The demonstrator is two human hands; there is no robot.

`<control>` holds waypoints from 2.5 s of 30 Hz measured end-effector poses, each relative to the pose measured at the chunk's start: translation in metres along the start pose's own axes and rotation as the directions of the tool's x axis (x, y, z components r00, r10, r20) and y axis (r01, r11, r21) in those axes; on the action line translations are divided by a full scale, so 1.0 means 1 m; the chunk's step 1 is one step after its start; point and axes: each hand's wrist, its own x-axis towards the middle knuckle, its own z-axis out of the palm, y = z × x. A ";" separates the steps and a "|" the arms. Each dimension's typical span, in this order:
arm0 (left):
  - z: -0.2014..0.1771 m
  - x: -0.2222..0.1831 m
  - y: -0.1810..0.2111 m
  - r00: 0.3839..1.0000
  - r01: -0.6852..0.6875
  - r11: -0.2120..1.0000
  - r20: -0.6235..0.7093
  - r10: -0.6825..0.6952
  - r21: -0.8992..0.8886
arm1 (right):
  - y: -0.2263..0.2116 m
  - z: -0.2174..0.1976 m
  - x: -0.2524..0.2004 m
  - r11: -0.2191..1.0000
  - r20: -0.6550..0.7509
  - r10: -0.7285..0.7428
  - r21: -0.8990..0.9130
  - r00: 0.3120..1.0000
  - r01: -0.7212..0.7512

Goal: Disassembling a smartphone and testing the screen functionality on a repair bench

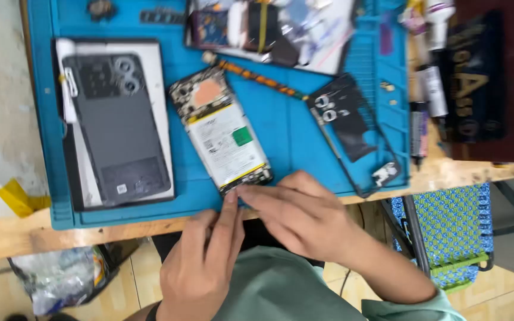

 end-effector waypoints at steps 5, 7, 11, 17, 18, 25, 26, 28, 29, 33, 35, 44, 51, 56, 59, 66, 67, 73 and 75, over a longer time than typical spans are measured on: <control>-0.007 -0.008 0.010 0.997 -0.006 0.996 0.076 -0.001 0.087 | -0.025 -0.022 -0.022 0.990 -0.284 0.054 0.141 0.957 -0.014; 0.005 -0.018 0.005 0.985 0.012 0.996 0.172 -0.028 0.092 | -0.024 -0.044 -0.039 0.990 -0.394 0.054 0.141 0.918 0.002; 0.034 -0.035 -0.018 0.969 0.159 0.978 0.213 -0.127 -0.138 | -0.016 -0.113 -0.072 0.946 -0.722 0.232 0.012 0.652 -0.324; 0.038 -0.026 -0.031 0.957 0.080 0.997 0.283 -0.071 -0.020 | 0.025 -0.235 -0.086 0.723 -0.829 0.298 -0.128 0.473 -0.679; 0.033 -0.024 -0.021 0.953 0.184 0.983 0.240 -0.183 0.021 | 0.034 -0.250 -0.086 0.688 -0.763 0.344 -0.192 0.547 -0.700; 0.029 -0.025 -0.006 0.956 0.244 0.968 0.181 -0.228 -0.067 | 0.084 -0.268 -0.062 0.516 -0.325 0.734 -0.304 0.597 -0.801; 0.027 -0.025 -0.001 0.971 0.225 0.969 0.109 -0.214 -0.099 | 0.083 -0.269 -0.063 0.512 -0.366 0.727 -0.275 0.582 -0.813; 0.021 -0.022 0.011 0.976 0.216 0.969 0.040 -0.213 -0.121 | 0.083 -0.272 -0.067 0.515 -0.392 0.721 -0.247 0.571 -0.821; 0.017 -0.020 0.017 0.974 0.224 0.968 0.058 -0.219 -0.112 | 0.083 -0.272 -0.070 0.565 -0.469 0.637 -0.256 0.612 -0.784; 0.003 -0.008 0.033 0.976 0.179 0.979 -0.106 -0.189 -0.098 | 0.092 -0.265 -0.072 0.580 -0.459 0.537 -0.408 0.708 -0.705; -0.009 -0.003 0.034 0.968 0.251 0.956 0.052 -0.246 -0.151 | 0.112 -0.244 -0.100 0.716 -0.439 0.416 -0.382 0.796 -0.584; -0.018 -0.001 0.029 0.978 0.204 0.954 0.080 -0.191 -0.218 | 0.002 -0.154 -0.012 0.862 -0.315 0.379 -0.223 0.870 -0.456; -0.015 -0.003 0.025 0.977 0.211 0.944 0.070 -0.200 -0.254 | 0.027 -0.091 0.039 0.886 -0.025 0.397 -0.253 0.918 -0.390; -0.017 -0.004 0.025 0.978 0.207 0.949 0.060 -0.198 -0.239 | 0.066 -0.036 0.053 0.818 0.029 0.292 -0.525 0.956 -0.234; -0.018 -0.003 0.025 0.978 0.208 0.946 0.076 -0.195 -0.249 | 0.079 -0.021 0.056 0.769 0.025 0.226 -0.618 0.974 -0.163; -0.015 -0.005 0.025 0.965 0.251 0.937 0.142 -0.221 -0.244 | 0.043 -0.053 0.051 0.888 -0.162 0.123 -0.422 0.979 -0.181; -0.014 -0.005 0.024 0.967 0.243 0.938 0.140 -0.213 -0.249 | 0.037 -0.071 0.048 0.885 -0.168 0.125 -0.427 0.978 -0.186; -0.010 -0.010 0.023 0.976 0.217 0.937 0.082 -0.203 -0.272 | 0.079 -0.115 0.029 0.640 -0.243 0.715 -0.150 0.656 -0.753; -0.013 -0.007 0.028 0.949 0.307 0.917 0.158 -0.274 -0.255 | 0.101 -0.107 0.026 0.636 -0.210 0.700 -0.251 0.683 -0.729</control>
